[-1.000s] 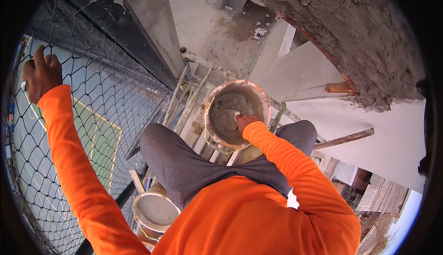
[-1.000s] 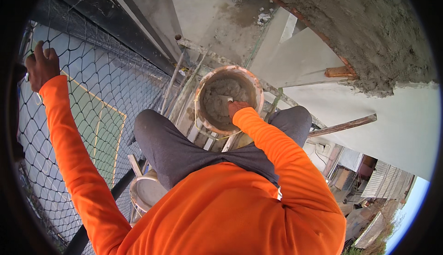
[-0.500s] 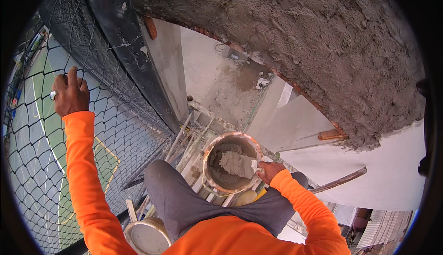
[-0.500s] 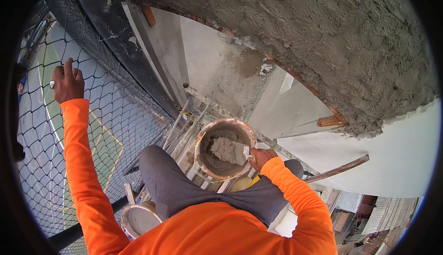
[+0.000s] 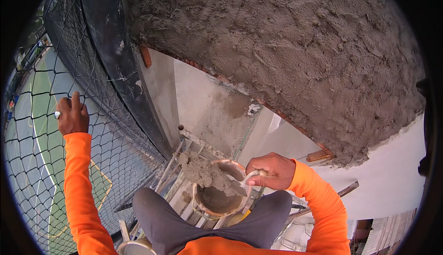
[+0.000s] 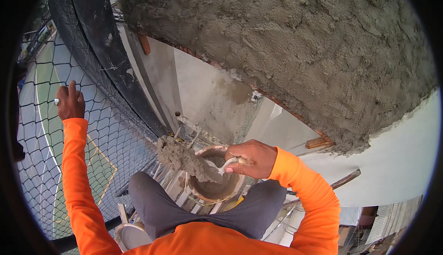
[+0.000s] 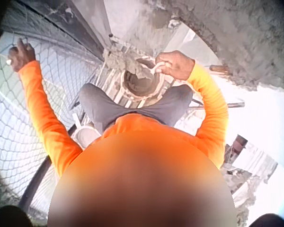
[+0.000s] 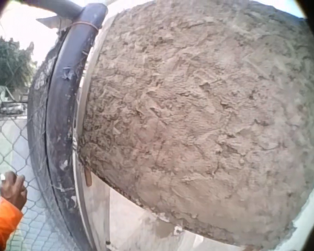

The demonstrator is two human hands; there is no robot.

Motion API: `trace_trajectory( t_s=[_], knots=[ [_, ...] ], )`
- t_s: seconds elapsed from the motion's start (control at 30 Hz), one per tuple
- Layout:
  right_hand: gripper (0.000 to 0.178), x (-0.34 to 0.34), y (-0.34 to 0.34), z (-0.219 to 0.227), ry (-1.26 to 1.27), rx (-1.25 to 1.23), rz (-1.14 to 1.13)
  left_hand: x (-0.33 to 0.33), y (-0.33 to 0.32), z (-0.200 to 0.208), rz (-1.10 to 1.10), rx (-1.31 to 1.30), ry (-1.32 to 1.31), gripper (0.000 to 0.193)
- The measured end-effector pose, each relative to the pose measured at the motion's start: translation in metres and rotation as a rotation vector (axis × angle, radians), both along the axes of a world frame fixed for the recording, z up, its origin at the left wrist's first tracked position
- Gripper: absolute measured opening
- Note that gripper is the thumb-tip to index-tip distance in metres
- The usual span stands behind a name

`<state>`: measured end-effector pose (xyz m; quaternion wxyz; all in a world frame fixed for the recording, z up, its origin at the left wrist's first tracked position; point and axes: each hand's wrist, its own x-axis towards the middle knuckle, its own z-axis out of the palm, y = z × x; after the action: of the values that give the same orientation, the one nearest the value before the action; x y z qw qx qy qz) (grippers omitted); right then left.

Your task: The person scoops wet cement from a bucket with a trowel and applies it to a wall while standing on scaffolding. They repeatedly smooth the surface and add more material to cover the area.

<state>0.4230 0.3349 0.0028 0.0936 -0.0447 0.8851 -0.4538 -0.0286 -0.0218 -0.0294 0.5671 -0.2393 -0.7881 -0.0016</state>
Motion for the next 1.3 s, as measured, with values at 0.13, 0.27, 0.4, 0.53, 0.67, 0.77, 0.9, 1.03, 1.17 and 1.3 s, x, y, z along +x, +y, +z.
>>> trace_trajectory(
  t_s=[0.13,0.27,0.4,0.53,0.67,0.77,0.9,1.03,1.17,1.3],
  knots=[
    [0.024,-0.065,0.056,0.04,-0.382,-0.415,-0.238,0.0,-0.001,0.0,0.035,-0.004,0.013,0.041],
    [0.021,-0.09,0.124,0.099,0.423,-0.595,-0.928,0.0,0.001,0.001,0.001,0.024,0.016,0.039],
    [0.024,-0.031,0.147,0.116,0.666,-0.194,-0.809,0.0,0.002,0.001,0.016,-0.005,0.028,0.039],
    [0.028,-0.045,0.133,0.042,0.419,0.221,-0.786,-0.001,0.002,0.0,0.044,-0.004,0.025,0.039],
    [0.031,-0.128,0.123,-0.032,0.185,0.691,-0.661,-0.004,0.003,-0.004,0.051,0.014,0.006,0.04],
    [0.033,-0.174,0.132,-0.041,0.207,0.765,-0.681,-0.007,0.002,-0.005,0.057,0.012,-0.003,0.042],
    [0.032,-0.182,0.15,-0.014,0.195,0.875,-0.704,-0.01,-0.001,-0.007,0.072,0.02,-0.009,0.041],
    [0.032,-0.162,0.152,0.022,0.215,0.986,-0.717,-0.011,0.0,-0.008,0.072,0.03,0.009,0.039],
    [0.031,-0.138,0.147,0.065,0.189,1.041,-0.755,-0.011,0.0,-0.007,0.039,0.029,0.016,0.04],
    [0.03,-0.12,0.139,0.096,0.106,1.16,-0.767,-0.009,-0.001,-0.006,0.04,0.031,0.013,0.04]
  ],
)
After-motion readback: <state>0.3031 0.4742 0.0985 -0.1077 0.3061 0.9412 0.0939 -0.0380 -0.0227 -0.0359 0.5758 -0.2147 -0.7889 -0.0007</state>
